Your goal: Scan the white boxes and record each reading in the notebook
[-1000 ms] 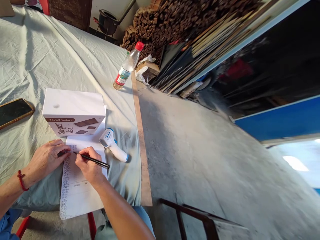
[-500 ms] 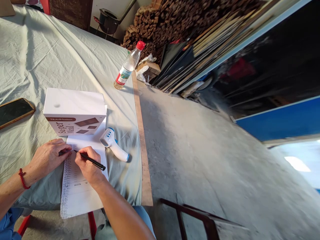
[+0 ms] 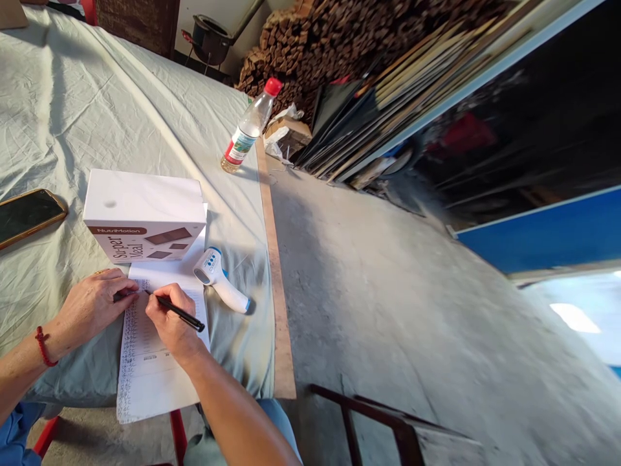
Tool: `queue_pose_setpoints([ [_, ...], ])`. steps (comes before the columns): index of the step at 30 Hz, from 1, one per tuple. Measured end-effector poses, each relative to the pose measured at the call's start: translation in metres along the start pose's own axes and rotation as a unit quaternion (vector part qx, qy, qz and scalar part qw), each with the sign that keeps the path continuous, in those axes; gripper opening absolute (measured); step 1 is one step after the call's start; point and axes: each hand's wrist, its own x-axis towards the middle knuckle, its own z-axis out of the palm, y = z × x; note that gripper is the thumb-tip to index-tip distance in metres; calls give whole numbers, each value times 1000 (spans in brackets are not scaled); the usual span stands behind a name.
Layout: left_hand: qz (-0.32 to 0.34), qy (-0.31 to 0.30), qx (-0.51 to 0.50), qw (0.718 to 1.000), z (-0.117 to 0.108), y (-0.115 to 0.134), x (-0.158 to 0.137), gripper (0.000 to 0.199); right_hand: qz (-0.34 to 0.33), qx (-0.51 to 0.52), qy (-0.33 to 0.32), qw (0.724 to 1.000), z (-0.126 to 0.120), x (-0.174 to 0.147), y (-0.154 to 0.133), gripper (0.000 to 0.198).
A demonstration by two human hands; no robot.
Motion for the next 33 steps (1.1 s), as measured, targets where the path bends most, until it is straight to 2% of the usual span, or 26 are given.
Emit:
queue_pose_setpoints([
  [6,3,3,3,1000,1,0,0,17,-13,4,-9,1000,-1,1,-2,12],
  [10,7,19,-33,999,2,-2,-1,16,-9,7,0,1000,0,0,1,12],
  [18,-25,-38,21,999,-4,6,0,17,-39,5,26,999,2,-1,7,11],
  [21,-26,-38,21,999,-5,7,1,16,-45,9,41,998,2,-1,7,12],
  [33,-19,-39,25,999,-3,4,1,18,-48,-9,26,998,2,-1,8,10],
])
